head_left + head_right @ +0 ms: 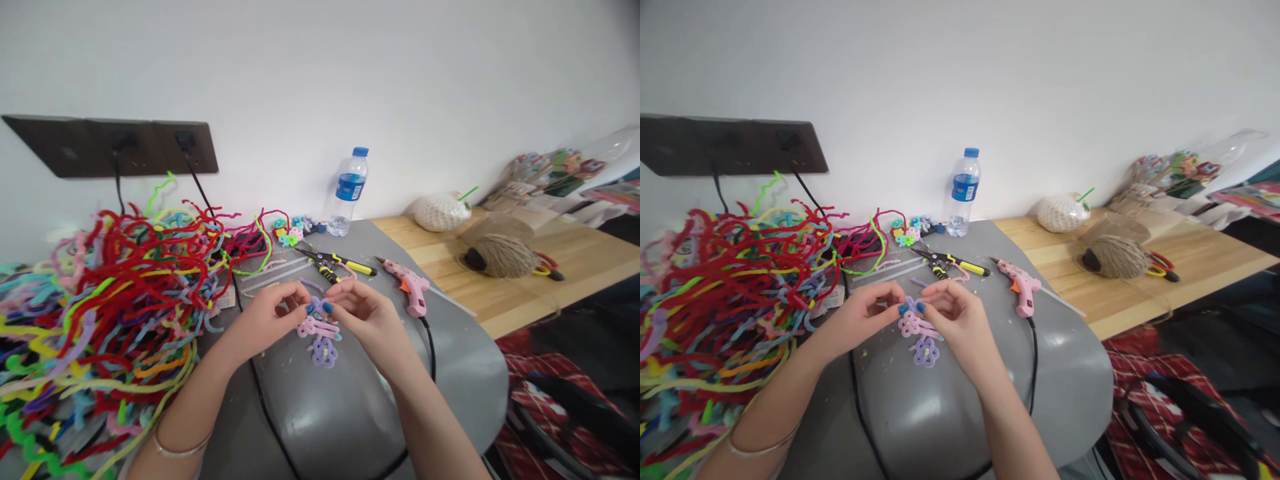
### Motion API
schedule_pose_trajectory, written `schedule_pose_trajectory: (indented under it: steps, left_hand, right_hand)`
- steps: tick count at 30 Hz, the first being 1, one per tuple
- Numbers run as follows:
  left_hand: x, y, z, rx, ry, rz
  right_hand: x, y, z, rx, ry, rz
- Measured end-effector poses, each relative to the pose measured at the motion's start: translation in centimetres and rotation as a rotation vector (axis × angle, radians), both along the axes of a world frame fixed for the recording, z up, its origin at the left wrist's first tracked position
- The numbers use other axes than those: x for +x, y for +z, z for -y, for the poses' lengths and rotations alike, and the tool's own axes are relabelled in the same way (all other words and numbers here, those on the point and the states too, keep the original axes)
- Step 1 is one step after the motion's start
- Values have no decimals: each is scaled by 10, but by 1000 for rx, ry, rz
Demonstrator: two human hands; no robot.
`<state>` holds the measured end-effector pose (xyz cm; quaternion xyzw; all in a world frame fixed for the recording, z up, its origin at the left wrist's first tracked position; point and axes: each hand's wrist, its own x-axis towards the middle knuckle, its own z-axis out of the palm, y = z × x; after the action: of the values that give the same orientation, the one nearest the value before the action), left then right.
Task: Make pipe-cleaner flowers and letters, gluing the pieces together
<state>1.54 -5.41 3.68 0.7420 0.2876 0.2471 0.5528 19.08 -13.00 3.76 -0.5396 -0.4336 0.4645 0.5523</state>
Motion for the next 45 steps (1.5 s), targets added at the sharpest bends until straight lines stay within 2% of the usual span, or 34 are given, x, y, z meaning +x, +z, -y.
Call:
schedule_pose_trajectory:
  steps: [19, 27, 33, 38, 45]
  left_hand:
    - [1, 0, 0, -42, -71, 17]
    - [3, -4, 0, 9, 75, 75]
    - [6, -6, 3, 60, 166, 123]
    - [8, -6, 8, 105, 182, 141]
    - [9, -7, 9, 150, 175, 105]
  right_hand:
    - [-3, 4, 2, -4, 41, 4]
    - [1, 1, 4, 154, -36, -19]
    - [-3, -4, 3, 148, -36, -68]
    - [-2, -6, 3, 111, -45, -51]
    - [-3, -6, 0, 137, -70, -154]
